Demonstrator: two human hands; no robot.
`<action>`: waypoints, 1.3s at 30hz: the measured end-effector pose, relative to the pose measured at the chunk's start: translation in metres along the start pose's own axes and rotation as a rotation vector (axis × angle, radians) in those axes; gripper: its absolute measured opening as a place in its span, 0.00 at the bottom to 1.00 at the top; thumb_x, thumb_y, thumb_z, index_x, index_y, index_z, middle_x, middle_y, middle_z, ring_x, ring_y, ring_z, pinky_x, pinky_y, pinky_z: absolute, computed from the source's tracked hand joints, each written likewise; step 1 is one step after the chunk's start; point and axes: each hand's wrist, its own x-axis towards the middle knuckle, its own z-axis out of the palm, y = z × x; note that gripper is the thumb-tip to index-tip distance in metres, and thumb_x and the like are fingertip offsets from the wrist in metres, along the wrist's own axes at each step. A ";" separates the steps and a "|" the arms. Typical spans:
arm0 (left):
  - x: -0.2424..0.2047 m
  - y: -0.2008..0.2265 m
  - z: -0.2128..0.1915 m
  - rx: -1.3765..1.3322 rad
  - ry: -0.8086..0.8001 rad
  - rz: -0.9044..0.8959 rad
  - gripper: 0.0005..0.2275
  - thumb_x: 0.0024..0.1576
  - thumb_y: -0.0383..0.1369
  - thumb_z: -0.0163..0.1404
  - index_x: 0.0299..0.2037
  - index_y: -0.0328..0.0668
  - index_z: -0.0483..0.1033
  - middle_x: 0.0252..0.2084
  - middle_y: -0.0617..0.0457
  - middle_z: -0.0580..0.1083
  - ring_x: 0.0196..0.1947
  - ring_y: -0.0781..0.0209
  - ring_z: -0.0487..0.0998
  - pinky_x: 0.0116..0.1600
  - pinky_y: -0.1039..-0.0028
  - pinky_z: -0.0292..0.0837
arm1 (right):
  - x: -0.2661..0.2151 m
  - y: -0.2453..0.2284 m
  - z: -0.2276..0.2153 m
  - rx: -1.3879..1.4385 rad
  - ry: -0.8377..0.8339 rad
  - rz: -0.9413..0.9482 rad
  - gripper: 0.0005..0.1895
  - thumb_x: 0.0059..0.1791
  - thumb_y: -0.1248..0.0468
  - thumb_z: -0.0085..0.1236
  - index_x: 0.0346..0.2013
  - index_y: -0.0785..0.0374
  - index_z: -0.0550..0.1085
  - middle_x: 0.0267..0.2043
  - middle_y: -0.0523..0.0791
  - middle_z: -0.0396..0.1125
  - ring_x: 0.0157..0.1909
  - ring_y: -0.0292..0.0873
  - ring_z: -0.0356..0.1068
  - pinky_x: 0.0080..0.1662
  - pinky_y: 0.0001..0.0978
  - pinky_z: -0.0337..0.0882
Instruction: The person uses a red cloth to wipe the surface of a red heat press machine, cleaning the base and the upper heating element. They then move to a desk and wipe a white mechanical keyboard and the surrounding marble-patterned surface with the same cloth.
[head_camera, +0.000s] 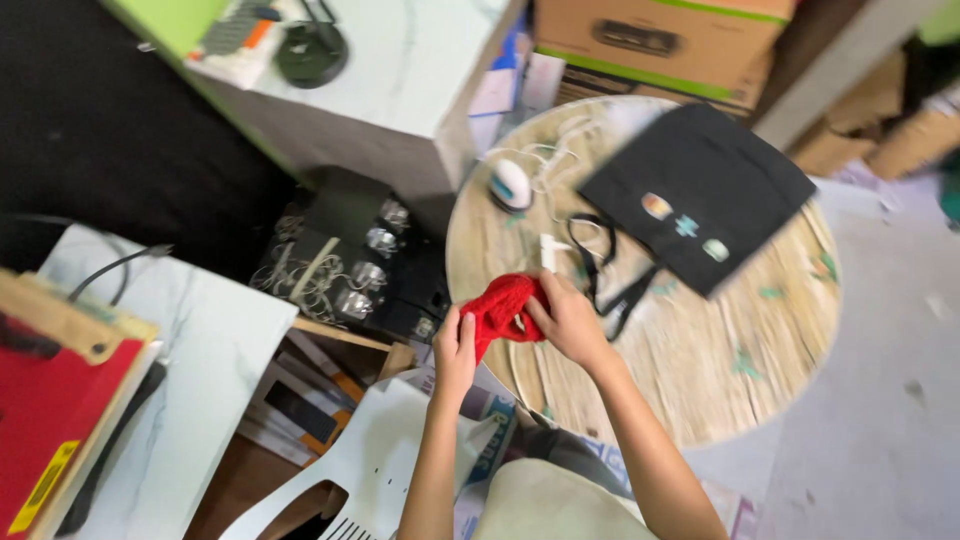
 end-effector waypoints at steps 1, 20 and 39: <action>-0.006 0.010 0.010 -0.004 -0.039 0.003 0.11 0.67 0.33 0.43 0.52 0.33 0.73 0.42 0.42 0.80 0.40 0.55 0.80 0.48 0.70 0.74 | -0.016 -0.003 -0.015 -0.006 0.027 0.028 0.15 0.51 0.62 0.55 0.51 0.63 0.70 0.46 0.56 0.70 0.50 0.61 0.71 0.49 0.47 0.71; -0.162 0.084 0.199 -0.029 -0.680 0.035 0.12 0.67 0.35 0.44 0.51 0.34 0.73 0.38 0.41 0.78 0.38 0.53 0.80 0.45 0.68 0.74 | -0.275 0.047 -0.190 -0.200 0.359 0.348 0.16 0.49 0.64 0.56 0.52 0.59 0.73 0.46 0.51 0.73 0.47 0.57 0.73 0.46 0.45 0.73; -0.134 0.184 0.572 -0.121 -0.698 0.031 0.12 0.66 0.34 0.43 0.52 0.35 0.72 0.43 0.42 0.80 0.42 0.51 0.81 0.49 0.66 0.75 | -0.285 0.238 -0.500 -0.288 0.339 0.332 0.15 0.51 0.63 0.55 0.52 0.61 0.72 0.43 0.50 0.74 0.44 0.55 0.74 0.44 0.46 0.73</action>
